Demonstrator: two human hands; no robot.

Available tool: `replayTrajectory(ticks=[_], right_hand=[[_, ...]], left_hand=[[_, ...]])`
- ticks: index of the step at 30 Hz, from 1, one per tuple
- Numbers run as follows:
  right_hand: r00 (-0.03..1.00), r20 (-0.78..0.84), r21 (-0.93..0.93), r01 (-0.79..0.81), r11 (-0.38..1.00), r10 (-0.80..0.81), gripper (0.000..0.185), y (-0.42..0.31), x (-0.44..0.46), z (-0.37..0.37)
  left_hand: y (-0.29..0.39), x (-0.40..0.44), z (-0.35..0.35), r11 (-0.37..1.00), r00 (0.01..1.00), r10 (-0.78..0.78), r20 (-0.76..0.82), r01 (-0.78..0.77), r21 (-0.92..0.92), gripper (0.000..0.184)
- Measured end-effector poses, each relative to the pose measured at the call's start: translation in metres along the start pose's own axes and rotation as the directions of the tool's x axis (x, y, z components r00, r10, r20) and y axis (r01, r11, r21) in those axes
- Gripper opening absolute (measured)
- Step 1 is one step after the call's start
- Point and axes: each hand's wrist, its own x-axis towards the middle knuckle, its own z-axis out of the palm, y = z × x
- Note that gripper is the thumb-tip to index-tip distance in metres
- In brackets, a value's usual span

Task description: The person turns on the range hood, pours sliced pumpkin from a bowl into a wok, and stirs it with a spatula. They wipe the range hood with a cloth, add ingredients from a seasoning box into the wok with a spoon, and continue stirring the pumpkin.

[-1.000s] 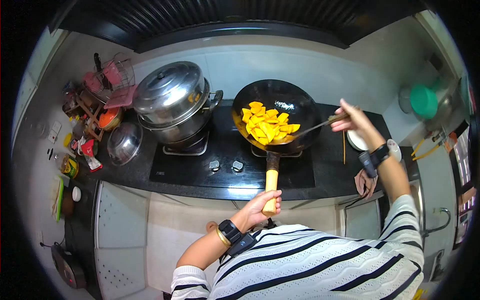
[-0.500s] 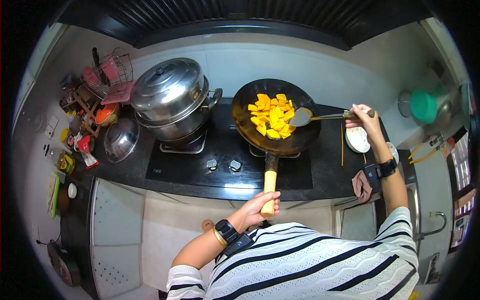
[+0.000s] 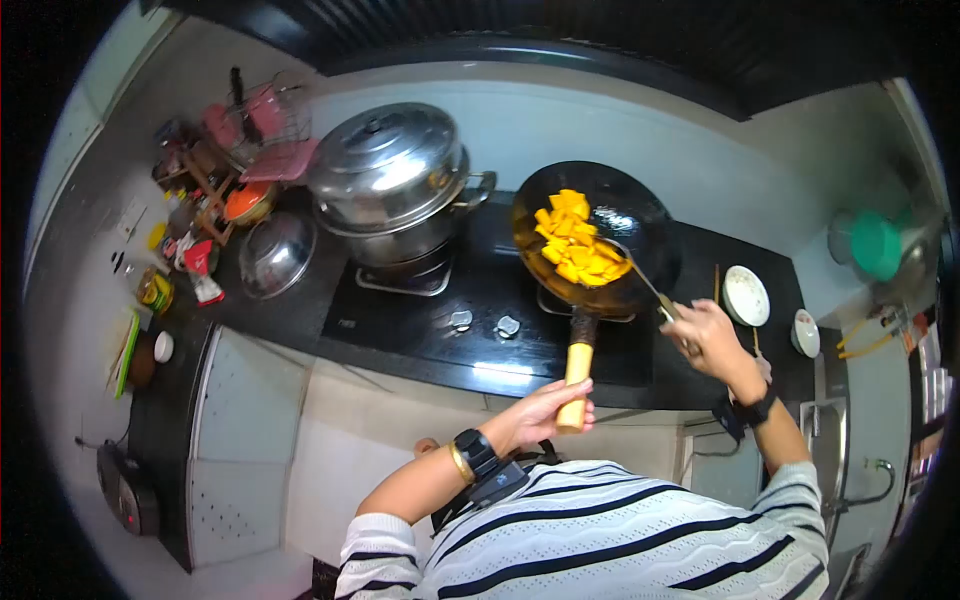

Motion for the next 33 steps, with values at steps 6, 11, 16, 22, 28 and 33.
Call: replayTrajectory(ticks=[6, 11, 16, 22, 28, 33], right_hand=[[0.999, 0.004, -0.128, -0.042, 0.991, 0.043, 0.050, -0.025, -0.034, 0.042], [0.910, -0.143, 0.112, -0.375, 0.920, 0.389, 0.060, -0.036, -0.055, 0.044], [0.617, -0.183, 0.428, -0.651, 0.627, 0.765, 0.020, -0.060, -0.136, 0.123], [0.639, 0.193, 0.421, -0.739, 0.526, 0.744, 0.032, -0.228, -0.037, 0.228], [0.844, 0.266, 0.615, -0.521, 0.592, 0.466, 0.037, -0.381, 0.146, 0.224], [0.881, 0.412, 0.562, -0.448, 0.695, 0.234, 0.030, -0.431, 0.220, 0.230]], left_hand=[[0.008, -0.014, 0.000, 0.996, 0.998, -0.054, 0.025, 0.052, 0.067, 0.025], [0.022, -0.054, -0.031, 0.993, 0.996, -0.001, -0.088, 0.012, 0.121, 0.038], [0.052, -0.158, -0.090, 0.983, 0.983, 0.176, -0.052, -0.173, 0.065, 0.029], [0.083, -0.320, -0.193, 0.906, 0.887, 0.424, -0.181, -0.413, 0.094, 0.019], [0.116, -0.466, -0.246, 0.772, 0.698, 0.626, -0.348, -0.619, 0.148, 0.012], [0.158, -0.543, -0.300, 0.701, 0.579, 0.689, -0.436, -0.685, 0.199, 0.022]])
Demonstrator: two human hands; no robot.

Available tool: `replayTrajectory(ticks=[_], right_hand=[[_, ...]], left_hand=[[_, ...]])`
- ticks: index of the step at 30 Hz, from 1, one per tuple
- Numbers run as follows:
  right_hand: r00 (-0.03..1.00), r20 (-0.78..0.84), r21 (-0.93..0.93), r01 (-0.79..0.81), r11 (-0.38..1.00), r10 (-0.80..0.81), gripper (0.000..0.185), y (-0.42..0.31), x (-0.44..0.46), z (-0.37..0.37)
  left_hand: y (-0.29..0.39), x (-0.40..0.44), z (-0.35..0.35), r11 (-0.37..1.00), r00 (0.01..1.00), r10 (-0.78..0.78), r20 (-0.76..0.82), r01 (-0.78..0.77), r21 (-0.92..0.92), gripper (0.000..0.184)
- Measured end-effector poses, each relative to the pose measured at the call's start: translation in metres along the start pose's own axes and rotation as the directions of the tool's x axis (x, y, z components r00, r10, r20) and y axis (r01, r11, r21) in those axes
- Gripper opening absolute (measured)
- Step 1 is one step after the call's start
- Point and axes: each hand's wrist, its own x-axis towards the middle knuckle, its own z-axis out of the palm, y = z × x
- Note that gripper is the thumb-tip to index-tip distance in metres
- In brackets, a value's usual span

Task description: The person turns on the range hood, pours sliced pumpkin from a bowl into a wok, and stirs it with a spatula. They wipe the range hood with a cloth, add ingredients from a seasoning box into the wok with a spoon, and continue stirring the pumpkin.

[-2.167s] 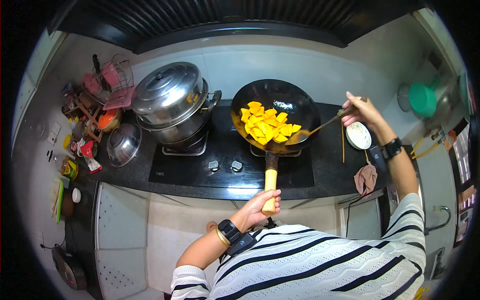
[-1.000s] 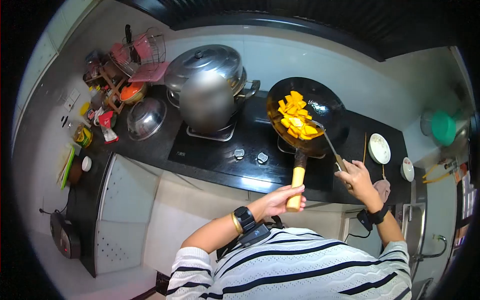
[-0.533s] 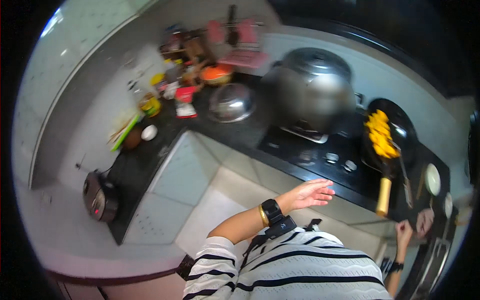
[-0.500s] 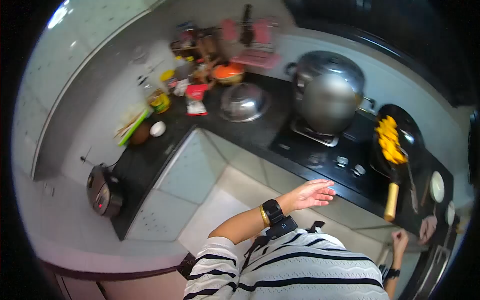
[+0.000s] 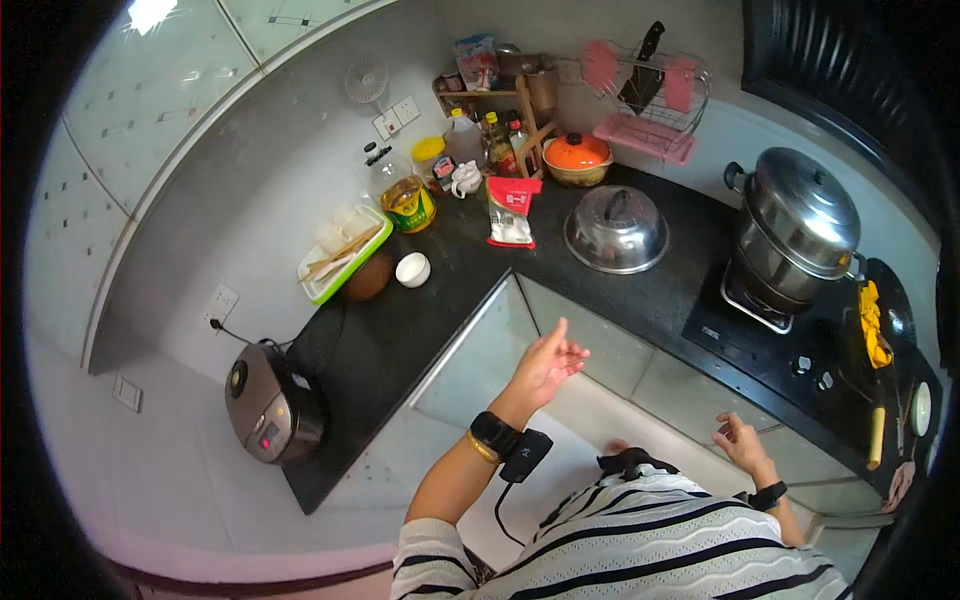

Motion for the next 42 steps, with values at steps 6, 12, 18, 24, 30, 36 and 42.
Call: replayTrajectory(ticks=[6, 12, 18, 24, 30, 36, 42], right_hand=[[0.962, 0.267, -0.216, 0.113, 0.970, -0.052, 0.033, 0.004, 0.111, 0.038], [0.901, 0.389, -0.160, 0.272, 0.949, -0.193, 0.030, -0.104, 0.253, 0.093], [0.887, 0.108, 0.220, 0.419, 0.881, -0.449, 0.037, -0.224, 0.384, 0.106], [0.988, -0.082, 0.495, 0.156, 0.855, -0.132, 0.058, -0.252, 0.550, 0.149], [0.981, 0.161, 0.674, -0.191, 0.714, 0.110, 0.051, -0.294, 0.594, 0.170], [0.978, 0.190, 0.785, -0.203, 0.585, 0.085, 0.025, -0.280, 0.562, 0.175], [0.916, 0.072, 0.967, -0.161, 0.199, 0.394, 0.016, -0.230, 0.512, 0.149]], left_hand=[[0.086, 0.043, -0.067, 0.994, 0.994, 0.075, -0.085, -0.081, -0.070, 0.029], [0.187, 0.083, -0.125, 0.982, 0.963, 0.159, -0.217, -0.132, 0.134, 0.022], [0.210, 0.132, -0.192, 0.994, 0.952, 0.104, -0.289, -0.104, 0.017, 0.019], [0.235, 0.230, -0.254, 0.995, 0.950, 0.066, -0.305, -0.042, 0.085, 0.024], [0.259, 0.322, -0.301, 0.982, 0.930, -0.002, -0.369, 0.071, 0.173, 0.033], [0.260, 0.394, -0.322, 0.918, 0.866, 0.133, -0.483, 0.076, 0.388, 0.048], [0.235, 0.408, -0.320, 0.925, 0.890, 0.167, -0.425, 0.008, 0.379, 0.051]])
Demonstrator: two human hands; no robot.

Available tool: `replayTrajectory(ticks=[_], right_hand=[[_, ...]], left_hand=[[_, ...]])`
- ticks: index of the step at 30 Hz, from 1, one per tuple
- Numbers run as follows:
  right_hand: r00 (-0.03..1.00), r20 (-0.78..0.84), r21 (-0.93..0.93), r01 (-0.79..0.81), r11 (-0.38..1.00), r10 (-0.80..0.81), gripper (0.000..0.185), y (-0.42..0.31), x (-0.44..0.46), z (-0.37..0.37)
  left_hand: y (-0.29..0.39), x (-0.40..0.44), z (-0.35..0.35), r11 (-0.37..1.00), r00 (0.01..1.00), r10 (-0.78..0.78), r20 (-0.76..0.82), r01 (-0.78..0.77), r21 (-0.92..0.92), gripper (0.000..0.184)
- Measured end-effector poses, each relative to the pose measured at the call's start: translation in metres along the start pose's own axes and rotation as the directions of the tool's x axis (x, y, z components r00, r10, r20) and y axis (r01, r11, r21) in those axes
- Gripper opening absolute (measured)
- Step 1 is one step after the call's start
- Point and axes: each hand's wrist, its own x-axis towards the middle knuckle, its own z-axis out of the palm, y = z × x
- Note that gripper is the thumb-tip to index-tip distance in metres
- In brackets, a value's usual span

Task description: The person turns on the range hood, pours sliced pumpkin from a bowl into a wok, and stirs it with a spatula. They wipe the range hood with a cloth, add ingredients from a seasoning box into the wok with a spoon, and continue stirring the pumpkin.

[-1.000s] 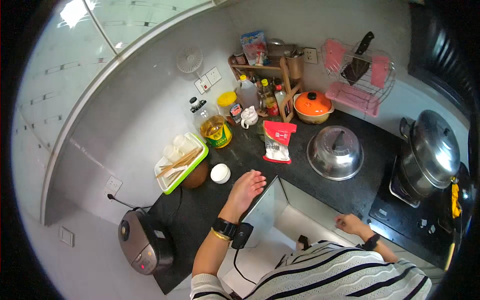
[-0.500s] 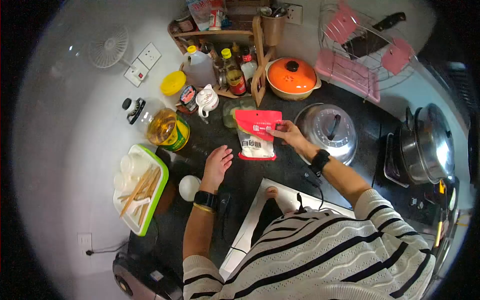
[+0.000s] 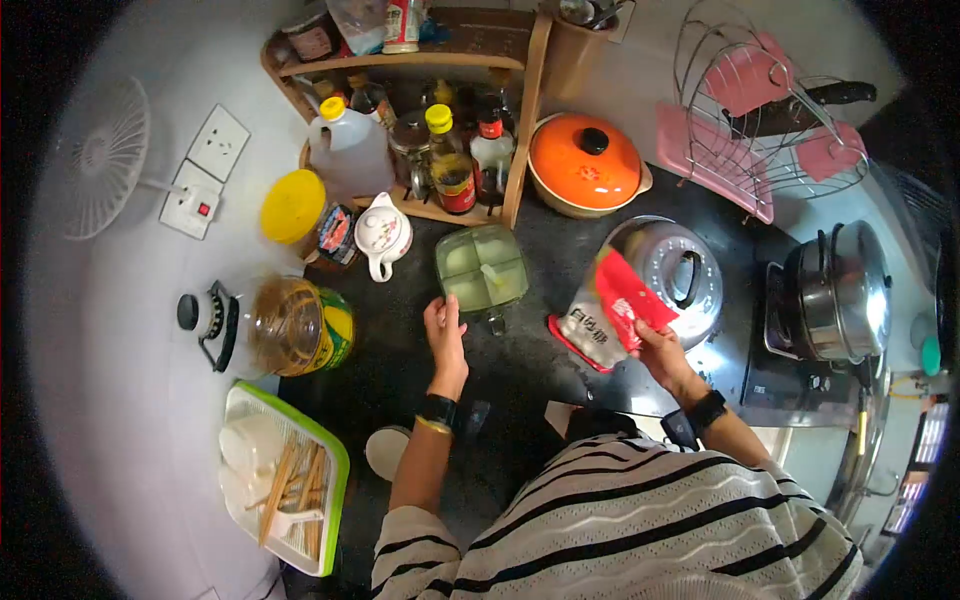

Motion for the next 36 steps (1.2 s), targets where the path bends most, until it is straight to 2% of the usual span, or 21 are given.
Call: replayTrajectory(ticks=[2, 6, 10, 11, 12, 14, 16, 18, 20, 22, 24, 26, 27, 28, 29, 30, 31, 32, 33, 34, 36], right_hand=[[0.998, -0.054, -0.034, -0.024, 0.999, 0.022, 0.020, -0.004, -0.009, -0.012], [0.975, -0.190, 0.022, -0.115, 0.993, 0.117, 0.027, -0.010, -0.022, -0.012], [0.943, -0.230, -0.124, -0.272, 0.954, 0.238, 0.036, -0.014, -0.039, -0.008], [0.947, -0.165, -0.253, -0.311, 0.916, 0.276, 0.036, -0.014, -0.043, -0.015], [0.942, -0.102, -0.379, -0.333, 0.863, 0.319, 0.037, -0.014, -0.048, -0.020], [0.953, -0.094, -0.428, -0.299, 0.853, 0.287, 0.034, -0.018, -0.057, -0.026], [0.972, -0.046, -0.481, -0.222, 0.848, 0.228, 0.030, -0.022, -0.068, -0.032], [0.979, -0.049, -0.495, -0.196, 0.847, 0.198, 0.025, -0.027, -0.074, -0.034], [0.991, -0.009, -0.575, -0.115, 0.810, 0.135, 0.023, -0.028, -0.081, -0.042], [0.996, 0.018, -0.531, -0.067, 0.844, 0.091, 0.022, -0.035, -0.088, -0.042], [0.977, 0.142, -0.601, 0.212, 0.771, -0.158, 0.023, -0.048, -0.095, -0.042], [0.943, 0.116, -0.701, 0.300, 0.647, -0.312, 0.023, -0.074, -0.115, -0.028], [0.918, 0.127, -0.717, 0.347, 0.604, -0.377, 0.021, -0.089, -0.127, -0.023], [0.889, 0.134, -0.735, 0.385, 0.559, -0.437, 0.019, -0.102, -0.142, -0.021], [0.823, 0.195, -0.726, 0.486, 0.485, -0.533, 0.018, -0.115, -0.159, -0.021], [0.743, 0.252, -0.714, 0.575, 0.399, -0.620, 0.017, -0.125, -0.176, -0.023], [0.675, 0.295, -0.686, 0.642, 0.341, -0.677, 0.015, -0.131, -0.192, -0.026], [0.595, 0.383, -0.680, 0.699, 0.220, -0.707, 0.017, -0.138, -0.208, -0.031], [0.544, 0.461, -0.681, 0.723, 0.113, -0.701, 0.019, -0.140, -0.222, -0.041], [0.496, 0.536, -0.675, 0.738, 0.006, -0.683, 0.022, -0.141, -0.236, -0.051], [0.478, 0.587, -0.731, 0.660, -0.174, -0.653, 0.028, -0.137, -0.267, -0.072]], left_hand=[[-0.010, -0.013, 0.005, 0.994, 0.993, 0.045, -0.107, -0.055, -0.097, 0.049], [-0.034, -0.037, 0.025, 0.999, 0.997, 0.053, 0.049, -0.052, -0.014, 0.037], [-0.034, -0.021, 0.036, 0.989, 0.978, 0.139, 0.154, -0.146, 0.033, 0.032], [-0.028, -0.021, 0.042, 0.983, 0.977, 0.185, 0.103, -0.184, -0.024, 0.033], [-0.021, -0.023, 0.046, 0.976, 0.975, 0.217, -0.040, -0.218, -0.023, 0.034], [-0.001, -0.018, 0.039, 0.952, 0.943, 0.305, -0.129, -0.302, 0.047, 0.033], [0.011, -0.018, 0.027, 0.966, 0.965, 0.228, -0.132, -0.241, -0.097, 0.030], [0.023, -0.029, 0.024, 0.945, 0.953, 0.288, -0.096, -0.299, -0.129, 0.028], [0.046, -0.052, 0.025, 0.934, 0.936, 0.350, -0.045, -0.353, -0.057, 0.028], [0.070, -0.079, 0.032, 0.943, 0.943, 0.332, 0.019, -0.331, -0.027, 0.030], [0.074, -0.094, 0.042, 0.929, 0.928, 0.371, 0.035, -0.370, -0.029, 0.030], [0.072, -0.106, 0.045, 0.934, 0.913, 0.338, 0.230, -0.355, 0.036, 0.029], [0.033, -0.087, 0.040, 0.609, 0.753, 0.585, 0.301, -0.653, 0.451, 0.033], [0.016, -0.091, 0.050, 0.600, 0.741, 0.585, 0.330, -0.668, 0.440, 0.033], [0.003, -0.098, 0.062, 0.773, 0.785, 0.562, 0.261, -0.611, 0.173, 0.035], [-0.006, -0.110, 0.073, 0.861, 0.834, 0.508, 0.214, -0.495, -0.117, 0.038], [-0.010, -0.127, 0.080, 0.911, 0.846, 0.413, 0.337, -0.380, -0.162, 0.037], [-0.014, -0.141, 0.089, 0.914, 0.835, 0.407, 0.372, -0.375, -0.157, 0.037], [-0.018, -0.154, 0.100, 0.450, 0.499, 0.713, 0.493, -0.864, 0.224, 0.031], [-0.022, -0.171, 0.111, -0.310, 0.071, 0.689, 0.721, -0.871, 0.381, 0.027], [-0.026, -0.225, 0.140, -0.173, 0.094, 0.577, 0.811, -0.957, 0.234, 0.034]])
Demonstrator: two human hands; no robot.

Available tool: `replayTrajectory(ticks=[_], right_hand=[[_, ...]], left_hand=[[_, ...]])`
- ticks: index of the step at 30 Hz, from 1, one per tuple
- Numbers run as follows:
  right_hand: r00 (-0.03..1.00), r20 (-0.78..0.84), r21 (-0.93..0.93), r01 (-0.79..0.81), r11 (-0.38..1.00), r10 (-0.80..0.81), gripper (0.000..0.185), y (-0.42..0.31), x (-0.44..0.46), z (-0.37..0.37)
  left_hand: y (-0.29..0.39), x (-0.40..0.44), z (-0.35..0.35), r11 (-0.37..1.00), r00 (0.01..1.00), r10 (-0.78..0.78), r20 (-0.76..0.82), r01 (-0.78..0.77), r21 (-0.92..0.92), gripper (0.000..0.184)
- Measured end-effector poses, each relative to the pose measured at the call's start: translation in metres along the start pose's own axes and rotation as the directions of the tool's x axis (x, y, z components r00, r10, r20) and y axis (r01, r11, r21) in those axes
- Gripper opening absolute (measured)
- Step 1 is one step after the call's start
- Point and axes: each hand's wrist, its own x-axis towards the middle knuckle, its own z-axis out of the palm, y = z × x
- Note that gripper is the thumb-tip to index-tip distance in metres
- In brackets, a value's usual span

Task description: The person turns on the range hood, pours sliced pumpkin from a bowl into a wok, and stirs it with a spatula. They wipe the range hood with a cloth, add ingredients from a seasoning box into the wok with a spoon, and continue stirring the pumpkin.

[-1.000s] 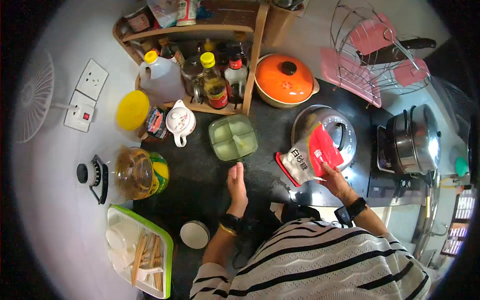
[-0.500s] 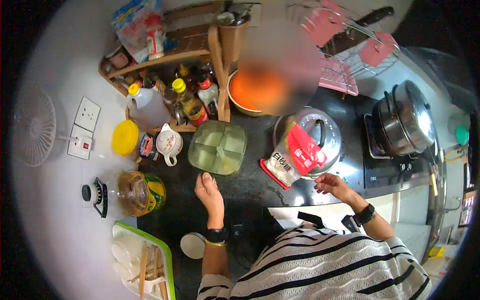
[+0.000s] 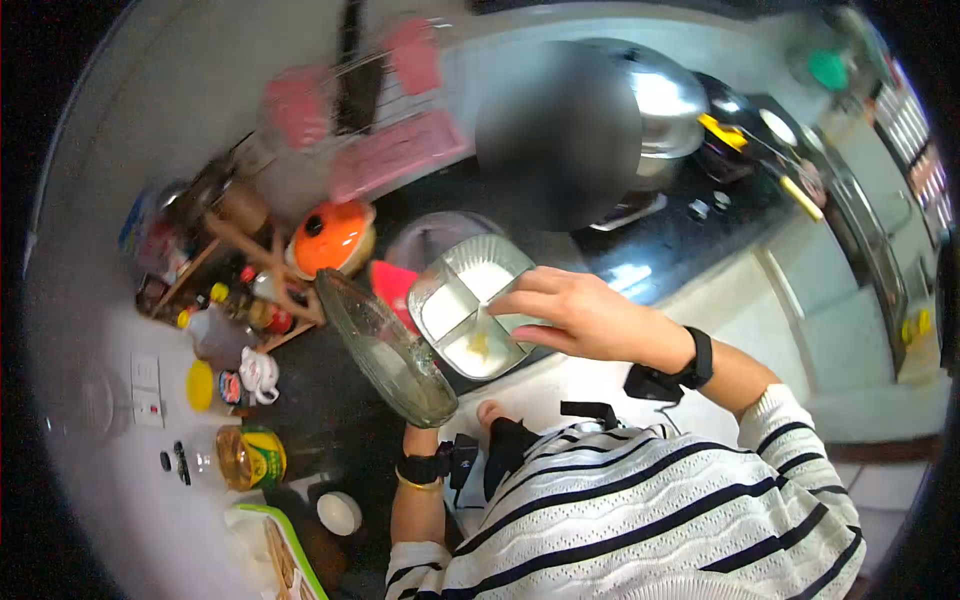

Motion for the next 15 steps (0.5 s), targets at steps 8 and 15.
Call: replayTrajectory(ticks=[8, 15], right_hand=[[0.946, -0.050, -0.205, -0.324, 0.924, 0.321, 0.014, 0.017, -0.165, -0.111], [0.906, -0.184, -0.153, -0.410, 0.899, 0.382, 0.012, 0.025, -0.264, -0.194]], left_hand=[[0.195, 0.068, 0.076, -0.634, 0.922, -0.023, 0.387, 0.286, -0.718, 0.034], [0.327, 0.126, 0.119, 0.440, 0.973, 0.230, -0.023, -0.125, -0.889, 0.020]])
